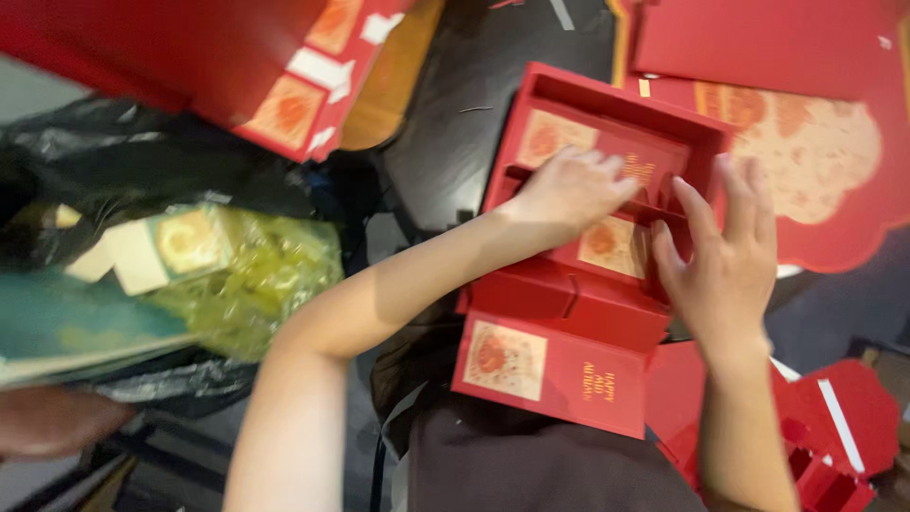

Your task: The person assembles a red gift box by folding and inserting a white paper insert. They then place several red envelopes with 'Happy Mid Autumn' text into the box's compartments and add a red divider to organize them.

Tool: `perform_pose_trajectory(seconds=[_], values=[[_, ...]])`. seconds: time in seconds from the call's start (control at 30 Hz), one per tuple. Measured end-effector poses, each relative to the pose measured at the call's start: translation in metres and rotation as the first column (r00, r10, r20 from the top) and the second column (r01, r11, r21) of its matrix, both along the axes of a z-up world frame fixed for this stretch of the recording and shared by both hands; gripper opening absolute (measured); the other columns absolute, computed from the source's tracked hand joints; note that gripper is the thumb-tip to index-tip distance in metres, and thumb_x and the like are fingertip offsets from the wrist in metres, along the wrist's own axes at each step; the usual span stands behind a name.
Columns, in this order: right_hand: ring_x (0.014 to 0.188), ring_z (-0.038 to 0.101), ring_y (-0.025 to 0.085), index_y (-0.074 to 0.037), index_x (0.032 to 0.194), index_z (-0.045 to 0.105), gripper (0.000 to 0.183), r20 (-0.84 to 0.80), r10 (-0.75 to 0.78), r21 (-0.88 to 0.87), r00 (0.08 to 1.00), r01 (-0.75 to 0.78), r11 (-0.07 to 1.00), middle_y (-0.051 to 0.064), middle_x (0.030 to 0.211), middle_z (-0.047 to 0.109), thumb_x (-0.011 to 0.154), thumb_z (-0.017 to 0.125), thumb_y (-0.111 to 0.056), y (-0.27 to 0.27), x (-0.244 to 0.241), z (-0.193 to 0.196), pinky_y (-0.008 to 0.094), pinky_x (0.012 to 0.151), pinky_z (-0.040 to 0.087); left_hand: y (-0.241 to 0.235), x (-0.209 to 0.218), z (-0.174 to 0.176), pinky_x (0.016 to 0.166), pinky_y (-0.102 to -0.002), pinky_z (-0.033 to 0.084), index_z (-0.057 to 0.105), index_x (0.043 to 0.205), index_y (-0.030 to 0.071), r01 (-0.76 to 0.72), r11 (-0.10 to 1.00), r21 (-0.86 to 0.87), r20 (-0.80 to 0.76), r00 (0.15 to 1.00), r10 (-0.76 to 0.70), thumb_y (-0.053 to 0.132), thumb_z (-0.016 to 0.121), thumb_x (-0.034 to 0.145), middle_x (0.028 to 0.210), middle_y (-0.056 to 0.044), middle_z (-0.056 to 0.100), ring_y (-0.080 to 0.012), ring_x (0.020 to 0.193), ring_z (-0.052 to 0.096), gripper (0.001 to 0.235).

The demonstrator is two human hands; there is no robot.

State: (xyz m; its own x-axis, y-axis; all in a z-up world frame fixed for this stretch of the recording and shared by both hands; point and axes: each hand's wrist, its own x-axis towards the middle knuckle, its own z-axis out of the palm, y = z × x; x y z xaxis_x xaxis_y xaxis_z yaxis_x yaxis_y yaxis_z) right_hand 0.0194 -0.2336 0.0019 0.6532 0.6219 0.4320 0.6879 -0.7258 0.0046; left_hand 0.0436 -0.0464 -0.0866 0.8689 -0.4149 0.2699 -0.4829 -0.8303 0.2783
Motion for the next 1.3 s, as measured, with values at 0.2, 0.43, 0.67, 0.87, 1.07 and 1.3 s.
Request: perform_pose_trajectory(seconds=[0.2, 0.43, 0.67, 0.87, 1.07, 1.3], values=[[0.100, 0.065, 0.031, -0.008, 0.091, 0.062, 0.020, -0.237, 0.019, -0.223, 0.971, -0.073, 0.972, 0.008, 0.091, 0.068, 0.099, 0.076, -0.019, 0.000, 0.037, -0.027, 0.042, 0.090, 0.055, 0.049, -0.015, 0.005, 0.089, -0.042, 0.051, 0.071, 0.090, 0.013, -0.177, 0.978, 0.107, 0.156, 0.975, 0.159, 0.015, 0.066, 0.073, 0.094, -0.004, 0.072, -0.0205, 0.100, 0.070, 0.018], [0.098, 0.067, 0.033, -0.008, 0.097, 0.064, 0.014, -0.172, 0.103, -0.285, 0.980, -0.150, 0.947, 0.011, 0.091, 0.068, 0.103, 0.073, -0.016, -0.022, 0.044, -0.057, 0.043, 0.103, 0.053, 0.083, 0.014, 0.005, 0.078, -0.042, 0.055, 0.074, 0.074, 0.009, 0.061, 0.994, 0.089, 0.102, 0.992, -0.070, 0.010, 0.073, 0.078, 0.076, -0.014, 0.072, -0.0313, 0.077, 0.071, 0.004], [0.100, 0.066, 0.033, -0.006, 0.101, 0.068, 0.016, -0.364, 0.194, -0.225, 0.911, -0.288, 0.931, 0.011, 0.095, 0.069, 0.105, 0.074, -0.021, -0.067, 0.117, -0.066, 0.044, 0.125, 0.044, 0.039, 0.040, 0.027, 0.067, -0.044, 0.059, 0.073, 0.075, 0.005, 0.201, 0.979, 0.010, -0.224, 0.955, -0.194, 0.003, 0.076, 0.060, 0.083, -0.017, 0.073, -0.0351, 0.084, 0.072, 0.016], [0.109, 0.067, 0.035, -0.012, 0.114, 0.073, 0.018, -0.575, 0.088, -0.185, 0.814, -0.235, 0.954, 0.010, 0.098, 0.071, 0.100, 0.074, -0.024, -0.079, 0.147, -0.047, 0.043, 0.093, 0.053, -0.005, 0.070, 0.050, 0.067, -0.044, 0.060, 0.074, 0.081, 0.008, 0.161, 0.985, 0.063, -0.307, 0.942, -0.134, 0.005, 0.076, 0.062, 0.087, -0.014, 0.072, -0.0309, 0.085, 0.073, 0.020], [0.111, 0.066, 0.037, -0.010, 0.122, 0.073, 0.023, -0.520, 0.001, -0.253, 0.854, -0.156, 0.955, 0.017, 0.106, 0.072, 0.101, 0.077, -0.020, -0.050, 0.115, -0.017, 0.045, 0.098, 0.053, 0.013, 0.063, 0.030, 0.067, -0.050, 0.059, 0.077, 0.083, 0.013, 0.097, 0.995, -0.009, -0.018, 0.995, -0.098, 0.012, 0.077, 0.071, 0.086, -0.016, 0.074, -0.0358, 0.083, 0.073, 0.012], [0.135, 0.061, 0.034, -0.004, 0.135, 0.064, 0.041, -0.434, 0.219, 0.231, 0.874, -0.127, 0.965, 0.018, 0.139, 0.065, 0.095, 0.074, -0.008, -0.058, 0.027, 0.028, 0.042, 0.116, 0.048, 0.076, -0.019, 0.036, 0.104, -0.046, 0.051, 0.073, 0.125, 0.009, 0.179, 0.939, -0.294, 0.223, 0.968, -0.114, 0.028, 0.076, 0.096, 0.127, -0.012, 0.072, -0.0320, 0.121, 0.067, 0.035]])
